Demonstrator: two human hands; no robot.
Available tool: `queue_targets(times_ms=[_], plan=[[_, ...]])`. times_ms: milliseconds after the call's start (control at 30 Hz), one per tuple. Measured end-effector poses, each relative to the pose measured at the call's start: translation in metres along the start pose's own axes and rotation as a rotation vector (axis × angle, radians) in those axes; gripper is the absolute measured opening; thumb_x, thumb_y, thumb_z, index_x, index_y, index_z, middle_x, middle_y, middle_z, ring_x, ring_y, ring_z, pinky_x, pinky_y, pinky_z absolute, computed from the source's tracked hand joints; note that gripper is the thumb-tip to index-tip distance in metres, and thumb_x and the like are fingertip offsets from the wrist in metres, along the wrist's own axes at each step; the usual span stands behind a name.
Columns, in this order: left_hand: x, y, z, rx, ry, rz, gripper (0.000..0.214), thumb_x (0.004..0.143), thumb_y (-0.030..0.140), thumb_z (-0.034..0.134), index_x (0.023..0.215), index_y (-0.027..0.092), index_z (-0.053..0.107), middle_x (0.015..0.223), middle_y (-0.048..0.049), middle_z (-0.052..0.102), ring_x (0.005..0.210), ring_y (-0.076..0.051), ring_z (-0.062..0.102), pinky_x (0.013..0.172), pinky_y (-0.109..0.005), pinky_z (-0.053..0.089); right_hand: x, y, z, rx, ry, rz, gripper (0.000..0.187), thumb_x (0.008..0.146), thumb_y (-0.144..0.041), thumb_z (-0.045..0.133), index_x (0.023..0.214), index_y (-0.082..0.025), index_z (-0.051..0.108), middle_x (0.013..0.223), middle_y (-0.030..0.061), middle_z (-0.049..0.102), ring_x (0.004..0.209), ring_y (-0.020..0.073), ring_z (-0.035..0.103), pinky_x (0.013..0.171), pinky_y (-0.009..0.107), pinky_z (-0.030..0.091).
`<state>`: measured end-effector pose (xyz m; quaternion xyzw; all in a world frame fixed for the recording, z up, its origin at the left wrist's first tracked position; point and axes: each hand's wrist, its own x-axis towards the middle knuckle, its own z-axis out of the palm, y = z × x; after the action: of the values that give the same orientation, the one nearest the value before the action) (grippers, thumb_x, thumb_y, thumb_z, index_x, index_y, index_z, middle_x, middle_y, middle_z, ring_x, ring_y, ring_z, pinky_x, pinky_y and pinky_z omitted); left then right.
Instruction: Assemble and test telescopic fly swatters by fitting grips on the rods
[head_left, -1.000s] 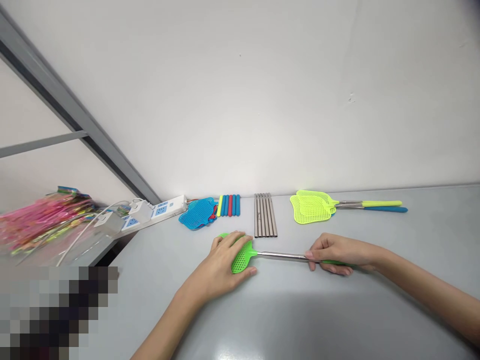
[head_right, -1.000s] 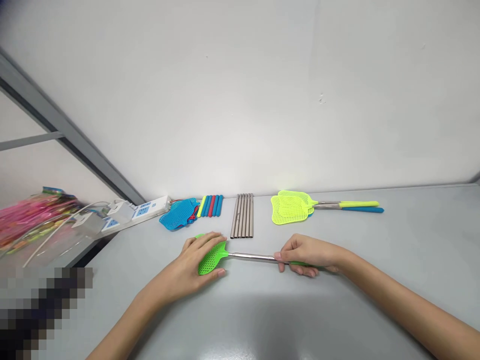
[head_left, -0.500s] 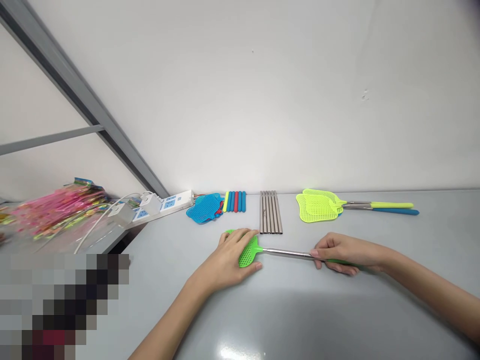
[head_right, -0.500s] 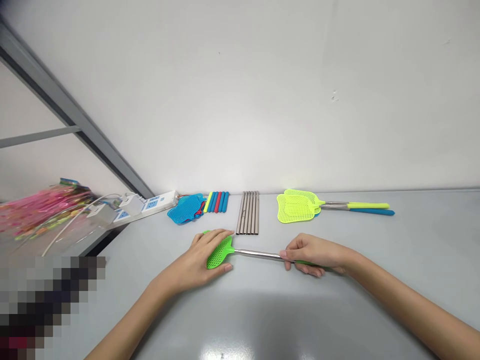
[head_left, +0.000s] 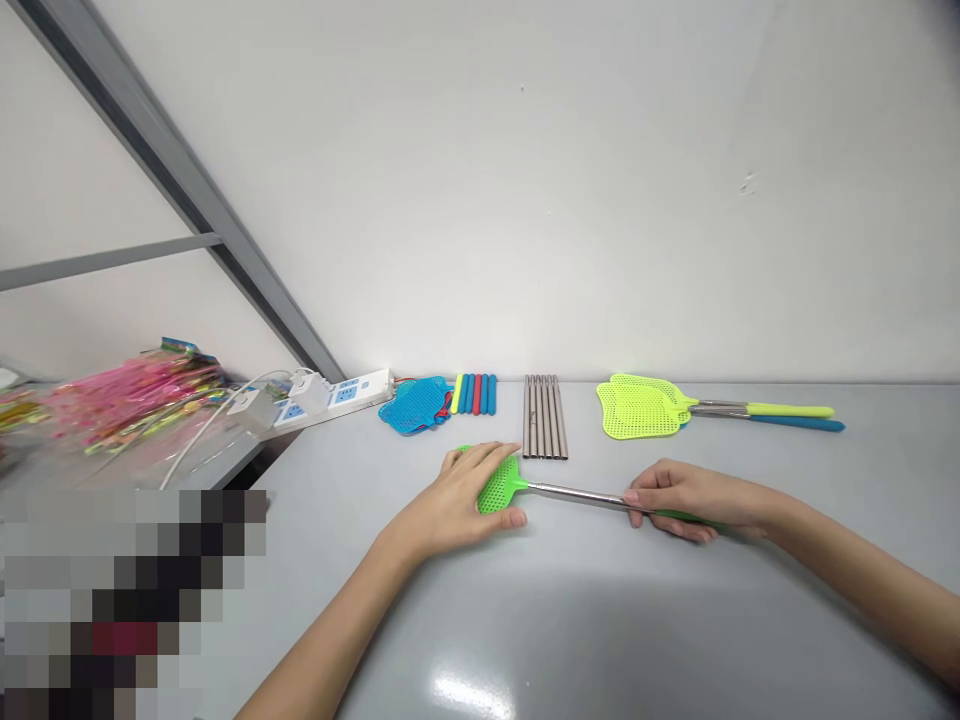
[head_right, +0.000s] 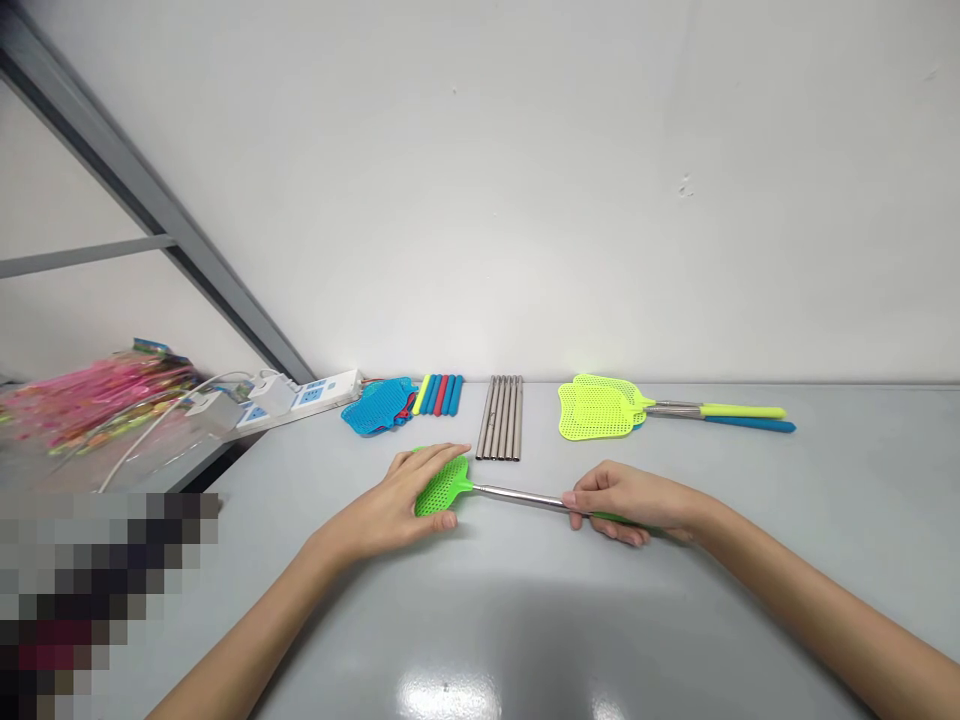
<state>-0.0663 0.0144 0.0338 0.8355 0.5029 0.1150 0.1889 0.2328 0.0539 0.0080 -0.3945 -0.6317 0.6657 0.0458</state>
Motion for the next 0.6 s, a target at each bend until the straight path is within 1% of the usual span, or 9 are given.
queue_targets(times_ms=[67, 133, 200, 333, 500, 600], plan=[[0.001, -0.005, 0.002, -0.022, 0.010, -0.050, 0.052, 0.086, 0.052, 0.030, 0.133, 0.031, 0.026, 0.134, -0.0025, 0.036, 0.121, -0.023, 0.031, 0.098, -0.042, 0.026, 0.000, -0.001, 0.000, -0.001, 0.003, 0.001, 0.039, 0.076, -0.051, 0.051, 0.074, -0.013, 0.059, 0.041, -0.0075, 0.040, 0.031, 0.0030, 0.025, 0.035, 0.018, 0.021], [0.002, -0.012, 0.006, -0.024, 0.030, -0.096, 0.047, 0.090, 0.047, 0.020, 0.134, 0.031, 0.023, 0.136, -0.0011, 0.033, 0.125, -0.019, 0.026, 0.102, -0.043, 0.017, 0.000, -0.001, 0.000, -0.003, 0.006, 0.002, 0.039, 0.077, -0.051, 0.051, 0.075, -0.013, 0.059, 0.041, -0.0076, 0.039, 0.032, 0.0030, 0.025, 0.035, 0.018, 0.021], [0.005, -0.017, 0.010, -0.008, 0.036, -0.125, 0.051, 0.088, 0.049, 0.023, 0.135, 0.029, 0.022, 0.139, -0.0021, 0.029, 0.129, -0.019, 0.020, 0.104, -0.042, 0.013, -0.001, 0.000, 0.001, -0.003, 0.011, 0.003, 0.038, 0.077, -0.050, 0.051, 0.076, -0.013, 0.060, 0.040, -0.0077, 0.039, 0.032, 0.0030, 0.025, 0.036, 0.018, 0.022], [0.007, -0.024, 0.016, 0.010, 0.022, -0.151, 0.056, 0.086, 0.054, 0.025, 0.135, 0.028, 0.021, 0.143, -0.0021, 0.021, 0.131, -0.019, 0.013, 0.106, -0.040, 0.010, -0.001, 0.000, 0.001, 0.004, 0.020, 0.013, 0.038, 0.077, -0.050, 0.051, 0.074, -0.013, 0.061, 0.039, -0.0077, 0.039, 0.031, 0.0028, 0.024, 0.036, 0.019, 0.020], [0.006, -0.026, 0.016, -0.012, 0.008, -0.181, 0.059, 0.085, 0.056, 0.024, 0.136, 0.027, 0.021, 0.144, -0.0026, 0.016, 0.132, -0.019, 0.010, 0.107, -0.039, 0.010, -0.001, 0.000, 0.000, 0.008, 0.028, 0.003, 0.040, 0.077, -0.049, 0.052, 0.075, -0.011, 0.063, 0.039, -0.0070, 0.039, 0.031, 0.0029, 0.025, 0.036, 0.019, 0.019], [0.006, -0.026, 0.014, -0.035, 0.001, -0.210, 0.062, 0.084, 0.058, 0.025, 0.136, 0.025, 0.022, 0.144, -0.0033, 0.014, 0.132, -0.020, 0.008, 0.107, -0.040, 0.010, -0.001, -0.001, 0.001, 0.013, 0.038, 0.004, 0.041, 0.076, -0.051, 0.053, 0.071, -0.011, 0.063, 0.039, -0.0071, 0.039, 0.031, 0.0030, 0.024, 0.037, 0.021, 0.021]])
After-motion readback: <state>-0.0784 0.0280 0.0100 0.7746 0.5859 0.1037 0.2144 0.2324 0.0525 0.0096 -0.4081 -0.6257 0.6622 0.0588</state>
